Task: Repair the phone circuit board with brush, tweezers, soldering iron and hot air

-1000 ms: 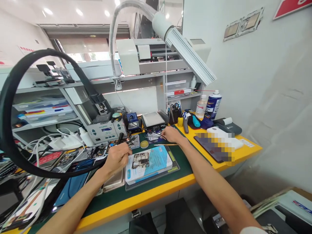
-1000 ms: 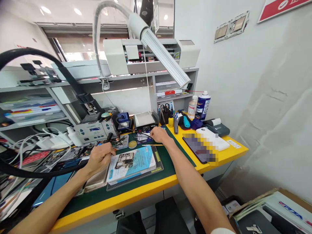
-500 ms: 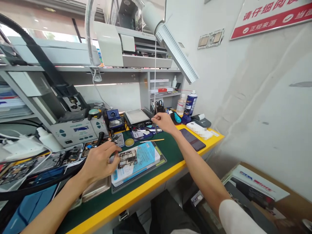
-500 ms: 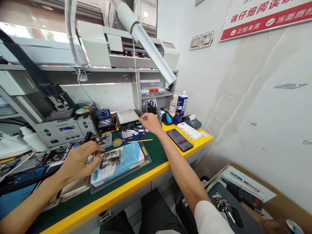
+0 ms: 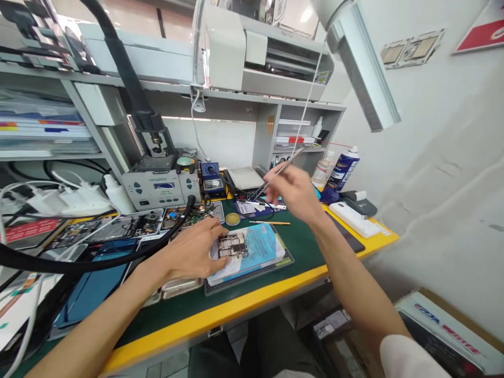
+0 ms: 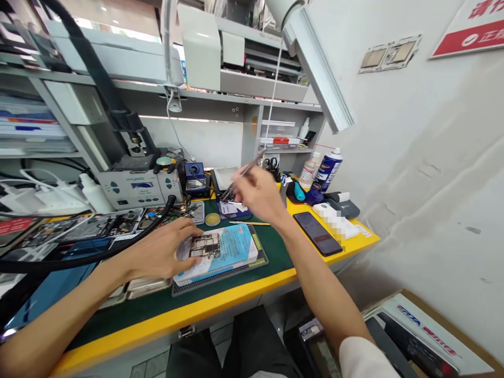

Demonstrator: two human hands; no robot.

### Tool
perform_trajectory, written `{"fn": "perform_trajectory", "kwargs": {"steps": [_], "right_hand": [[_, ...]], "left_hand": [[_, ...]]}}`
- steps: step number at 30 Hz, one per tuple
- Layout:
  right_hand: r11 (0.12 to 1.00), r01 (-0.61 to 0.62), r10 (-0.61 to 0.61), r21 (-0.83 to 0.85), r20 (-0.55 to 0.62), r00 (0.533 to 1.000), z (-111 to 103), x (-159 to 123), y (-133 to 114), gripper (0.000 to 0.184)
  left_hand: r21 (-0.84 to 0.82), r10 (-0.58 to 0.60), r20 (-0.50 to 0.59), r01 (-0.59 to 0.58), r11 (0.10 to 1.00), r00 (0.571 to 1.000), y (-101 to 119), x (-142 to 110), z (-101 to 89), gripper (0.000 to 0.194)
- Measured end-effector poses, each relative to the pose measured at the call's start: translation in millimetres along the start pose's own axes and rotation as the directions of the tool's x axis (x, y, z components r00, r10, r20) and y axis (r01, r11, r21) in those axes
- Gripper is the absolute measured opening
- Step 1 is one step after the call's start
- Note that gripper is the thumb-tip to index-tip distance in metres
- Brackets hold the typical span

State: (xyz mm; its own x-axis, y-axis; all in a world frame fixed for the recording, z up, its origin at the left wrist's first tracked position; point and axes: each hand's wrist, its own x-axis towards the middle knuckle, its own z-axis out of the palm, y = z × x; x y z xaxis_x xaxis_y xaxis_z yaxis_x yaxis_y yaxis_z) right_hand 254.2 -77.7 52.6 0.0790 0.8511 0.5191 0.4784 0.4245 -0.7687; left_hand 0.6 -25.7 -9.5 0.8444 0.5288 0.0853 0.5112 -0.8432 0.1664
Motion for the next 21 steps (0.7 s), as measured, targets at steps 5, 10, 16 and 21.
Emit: {"fn": "perform_trajectory", "kwargs": {"steps": [5,10,16,21], "right_hand": [[0.994,0.050,-0.012,-0.094,0.363,0.932,49,1,8,0.009],[0.994,0.087,-0.061,-0.065,0.339,0.939,64,-3,38,0.007],[0.989,0.139,-0.120,-0.044,0.306,0.945,57,-11,45,0.006],[0.980,0.182,-0.136,-0.079,0.401,0.906,51,-9,47,0.004]], "left_hand": [[-0.013,-0.005,-0.050,0.005,1.000,0.999,1,2,1.0,0.056],[-0.016,0.024,-0.109,-0.026,1.000,0.994,-3,3,5.0,0.047],[-0.069,0.038,-0.088,-0.044,0.997,0.995,-6,4,6.5,0.055],[-0.232,-0.046,-0.211,-0.005,0.973,0.976,-11,9,14.1,0.033]]}}
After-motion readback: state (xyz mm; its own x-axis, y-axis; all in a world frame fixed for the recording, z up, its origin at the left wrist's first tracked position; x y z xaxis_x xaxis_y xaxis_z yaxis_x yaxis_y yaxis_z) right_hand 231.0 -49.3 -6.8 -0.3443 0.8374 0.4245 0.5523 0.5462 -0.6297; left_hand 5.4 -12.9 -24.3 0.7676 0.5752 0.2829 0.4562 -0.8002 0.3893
